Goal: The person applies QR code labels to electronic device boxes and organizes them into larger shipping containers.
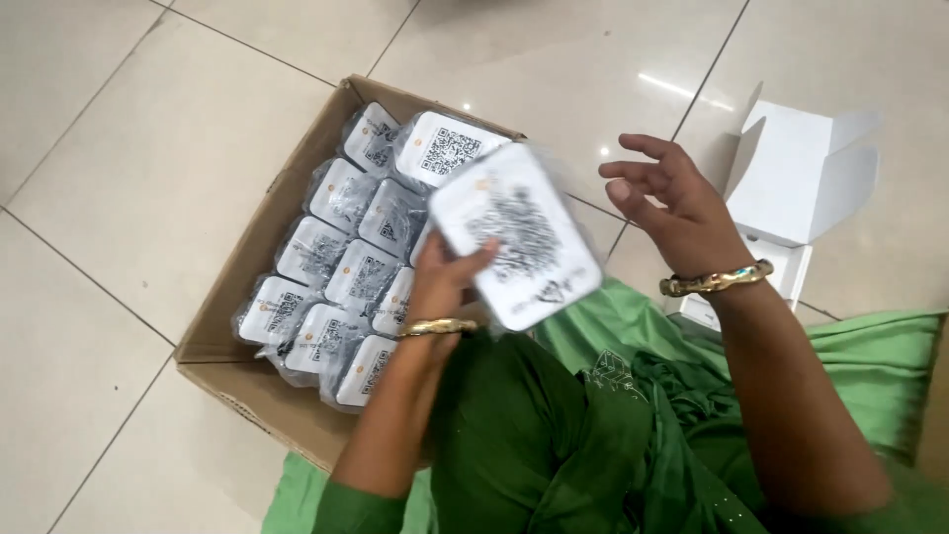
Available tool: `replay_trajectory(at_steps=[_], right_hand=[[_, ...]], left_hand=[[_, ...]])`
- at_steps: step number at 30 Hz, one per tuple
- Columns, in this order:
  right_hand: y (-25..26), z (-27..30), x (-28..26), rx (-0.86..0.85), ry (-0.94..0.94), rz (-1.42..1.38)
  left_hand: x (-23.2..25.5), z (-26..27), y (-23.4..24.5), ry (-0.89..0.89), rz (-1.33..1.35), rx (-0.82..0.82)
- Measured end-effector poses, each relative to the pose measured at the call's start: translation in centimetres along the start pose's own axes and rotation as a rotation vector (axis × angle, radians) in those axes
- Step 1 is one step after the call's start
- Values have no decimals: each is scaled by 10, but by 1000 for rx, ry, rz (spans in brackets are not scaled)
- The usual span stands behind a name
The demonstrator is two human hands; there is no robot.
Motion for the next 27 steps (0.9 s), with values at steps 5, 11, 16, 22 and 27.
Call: replay_trajectory(at_steps=[5, 11, 16, 22, 27], right_hand=[[7, 12, 51, 135, -33, 258], [45, 36, 134, 197, -263, 235], [62, 54, 154, 213, -337, 214], [70, 68, 188, 187, -414, 229], [92, 82, 203, 160, -423, 308]], left_hand=[[-9, -40, 136, 172, 147, 463], [-102, -90, 139, 356, 287, 468], [-134, -117, 137, 351, 405, 434], [-126, -111, 154, 182, 210, 627], [-83, -79, 159, 56, -511, 610]])
Point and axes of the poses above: each hand's wrist, its own z-axis away from the middle knuckle, its own y-axis out of the back of the hand, x = y × z, the point moved 10 cm from there along -z, towards the middle knuckle, and after that the axes turned 15 degrees about x, right-handed, at the moved point
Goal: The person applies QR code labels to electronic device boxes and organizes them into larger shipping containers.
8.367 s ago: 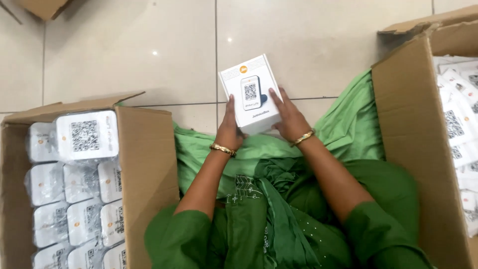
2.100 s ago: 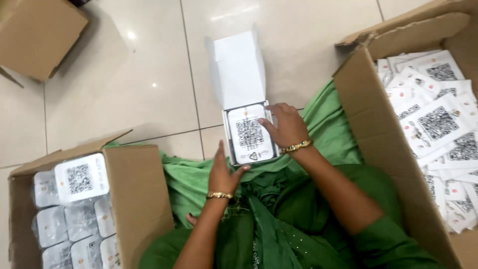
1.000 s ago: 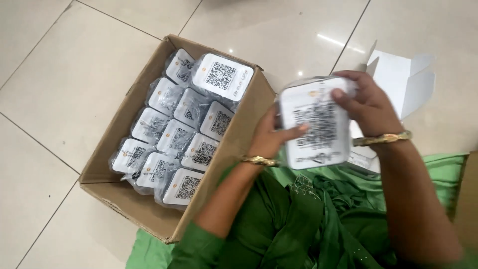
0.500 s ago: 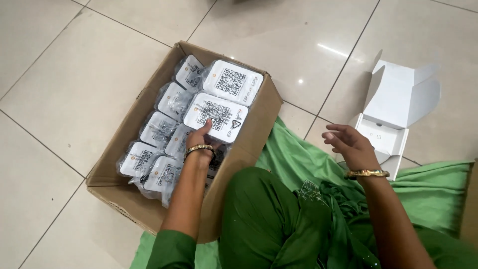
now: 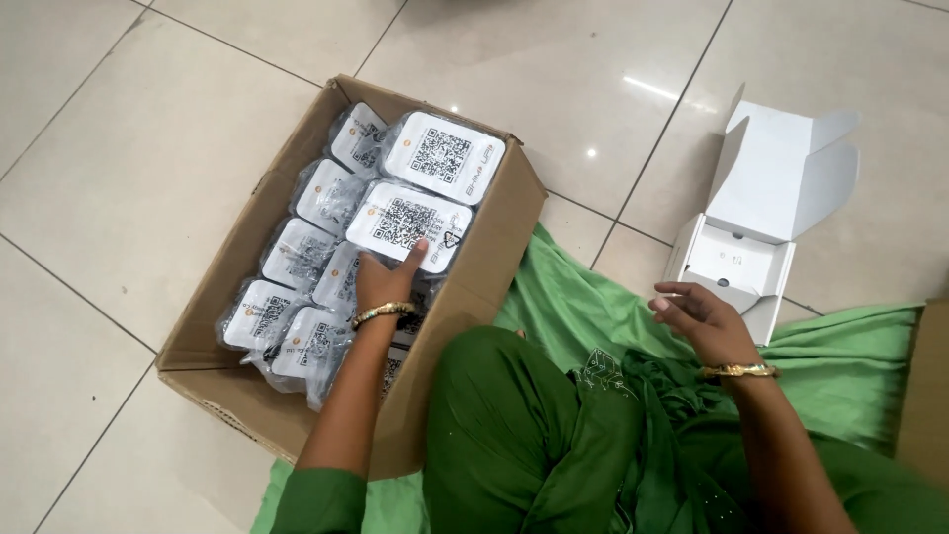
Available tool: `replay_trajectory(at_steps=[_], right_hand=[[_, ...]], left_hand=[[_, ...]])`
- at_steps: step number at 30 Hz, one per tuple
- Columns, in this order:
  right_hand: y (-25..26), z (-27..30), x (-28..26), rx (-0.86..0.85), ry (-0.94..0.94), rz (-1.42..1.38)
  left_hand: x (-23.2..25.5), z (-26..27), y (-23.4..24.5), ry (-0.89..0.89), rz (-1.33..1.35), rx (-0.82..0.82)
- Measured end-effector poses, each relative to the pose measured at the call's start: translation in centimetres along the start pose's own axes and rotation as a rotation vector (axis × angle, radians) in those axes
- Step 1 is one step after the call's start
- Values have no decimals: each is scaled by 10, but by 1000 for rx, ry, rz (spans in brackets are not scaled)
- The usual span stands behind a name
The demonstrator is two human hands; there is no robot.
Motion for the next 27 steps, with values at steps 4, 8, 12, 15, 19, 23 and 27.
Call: replay_trajectory(at_steps=[4, 8, 12, 15, 19, 23, 27], right_hand=[[26, -6, 32, 30, -22, -92], [44, -3, 55, 78, -50, -41], [49, -7, 77, 81, -61, 13], [54, -12, 78, 91, -9, -49], [98, -24, 52, 321, 210, 264], [133, -45, 72, 539, 224, 296], [127, -61, 115, 548, 62, 255]], left_hand=[[50, 34, 20, -329, -511, -16], [38, 17, 5, -633, -676, 185], [42, 14, -7, -614, -468, 92], [61, 32, 5, -496, -378, 54], [109, 65, 24, -774, -546, 274], [167, 131, -19, -1026, -486, 183], [160, 177, -202, -804, -257, -360]])
Point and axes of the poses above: each hand's wrist, its own z-axis away from the middle knuckle, its own y-axis out of the back of the hand, x = y × z, the point moved 10 cm from there along -z, towards the middle knuckle, and after that the axes turned 15 degrees about x, right-handed, at the moved point
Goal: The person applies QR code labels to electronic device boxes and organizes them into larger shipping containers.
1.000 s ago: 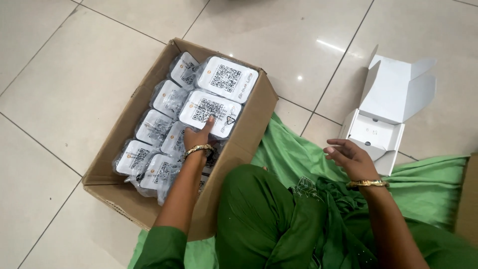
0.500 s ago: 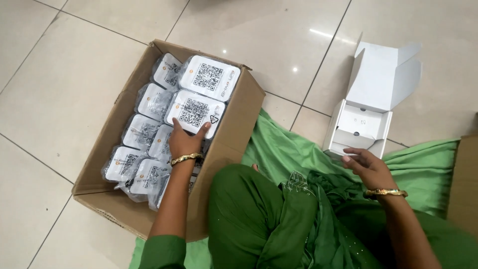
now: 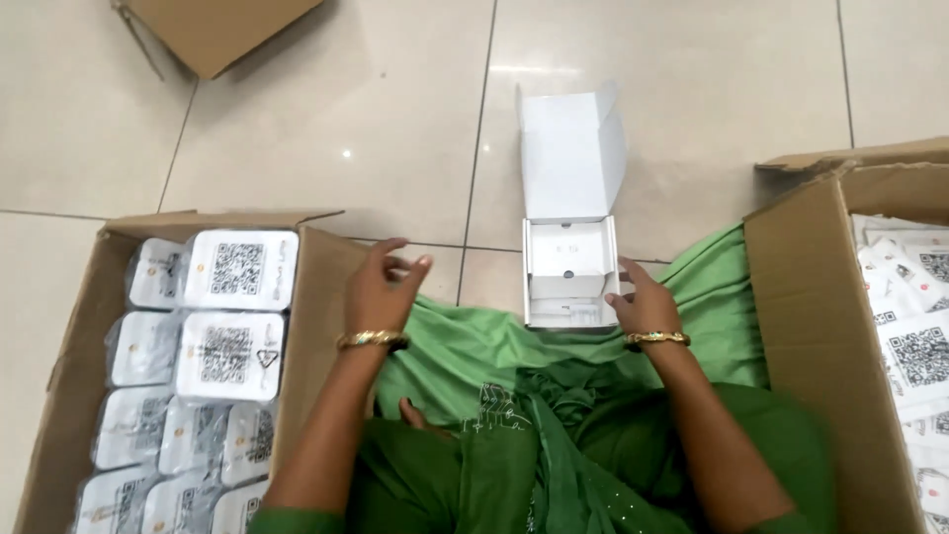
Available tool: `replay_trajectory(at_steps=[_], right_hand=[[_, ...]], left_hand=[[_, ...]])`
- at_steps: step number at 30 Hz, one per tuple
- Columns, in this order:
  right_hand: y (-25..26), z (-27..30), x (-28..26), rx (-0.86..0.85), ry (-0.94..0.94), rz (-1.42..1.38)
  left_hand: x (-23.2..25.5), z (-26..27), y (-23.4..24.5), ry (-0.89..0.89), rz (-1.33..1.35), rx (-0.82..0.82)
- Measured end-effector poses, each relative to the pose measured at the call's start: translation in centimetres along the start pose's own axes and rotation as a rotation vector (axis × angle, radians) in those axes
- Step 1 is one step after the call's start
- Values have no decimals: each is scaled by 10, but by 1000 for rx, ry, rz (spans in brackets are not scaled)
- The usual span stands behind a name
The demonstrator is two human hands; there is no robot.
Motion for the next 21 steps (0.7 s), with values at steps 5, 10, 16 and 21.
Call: replay_trajectory(at_steps=[5, 10, 16, 21], right_hand=[[0, 10, -3, -43, -34, 51], [-10, 9, 3, -92, -92, -39], [-19, 14, -6, -191, -104, -95], [3, 10, -31, -176, -48, -185]], left_hand=[[10, -15, -254, 545, 466, -619], [59, -10, -263, 621, 662, -649], [40, 2, -209, 348, 625, -757], [30, 37, -174, 169, 688, -733]])
Point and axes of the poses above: each hand's wrist, its own z-axis away from the middle knuckle, its own y-axis out of the back of the hand, x = y × z, the point moved 10 cm from there along -z, towards the middle knuckle, and after that the axes turned 15 degrees about x, right-handed, at the moved point
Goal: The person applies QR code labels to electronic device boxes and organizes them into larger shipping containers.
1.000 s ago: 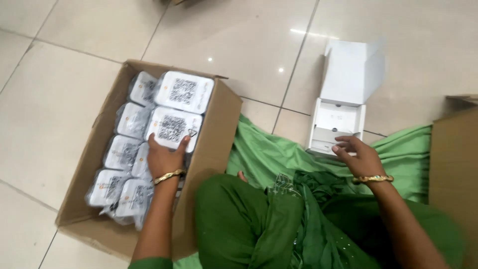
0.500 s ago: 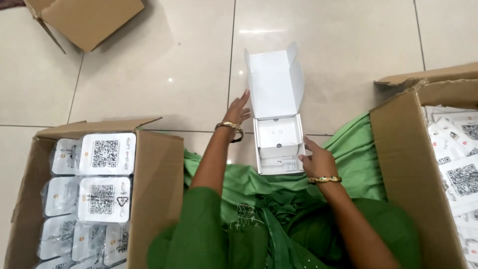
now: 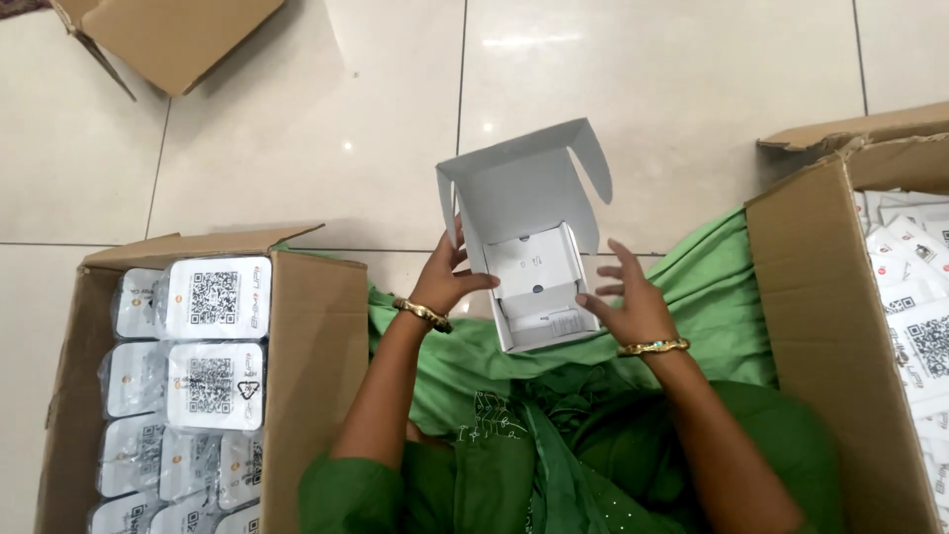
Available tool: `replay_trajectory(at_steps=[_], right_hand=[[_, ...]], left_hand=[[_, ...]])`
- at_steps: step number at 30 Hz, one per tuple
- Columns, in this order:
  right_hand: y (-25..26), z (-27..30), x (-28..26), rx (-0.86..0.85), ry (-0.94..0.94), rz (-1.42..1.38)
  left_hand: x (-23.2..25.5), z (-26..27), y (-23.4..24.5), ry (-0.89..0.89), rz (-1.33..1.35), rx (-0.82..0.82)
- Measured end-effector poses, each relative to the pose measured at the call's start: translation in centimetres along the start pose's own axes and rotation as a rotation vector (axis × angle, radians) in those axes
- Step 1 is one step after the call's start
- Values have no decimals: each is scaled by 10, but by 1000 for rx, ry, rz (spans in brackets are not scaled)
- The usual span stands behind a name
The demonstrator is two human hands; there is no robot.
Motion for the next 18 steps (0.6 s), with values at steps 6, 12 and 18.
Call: replay_trajectory(at_steps=[6, 12, 18], right_hand=[[54, 9, -74, 320, 409, -212], [44, 21, -80, 308, 472, -96], [45, 25, -83, 301, 547, -79]], left_hand=[[2, 24, -10, -14, -155, 50], [-4, 26, -18, -129, -259, 64], [18, 24, -23, -313, -338, 68]])
Point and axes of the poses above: each hand's wrist, its own z-axis away from the middle knuckle, its own y-axis out of the back of the hand, x = y × z, the point moved 10 cm from there along -z, towards the middle knuckle, and after that the axes turned 15 degrees about x, right-handed, at the moved point
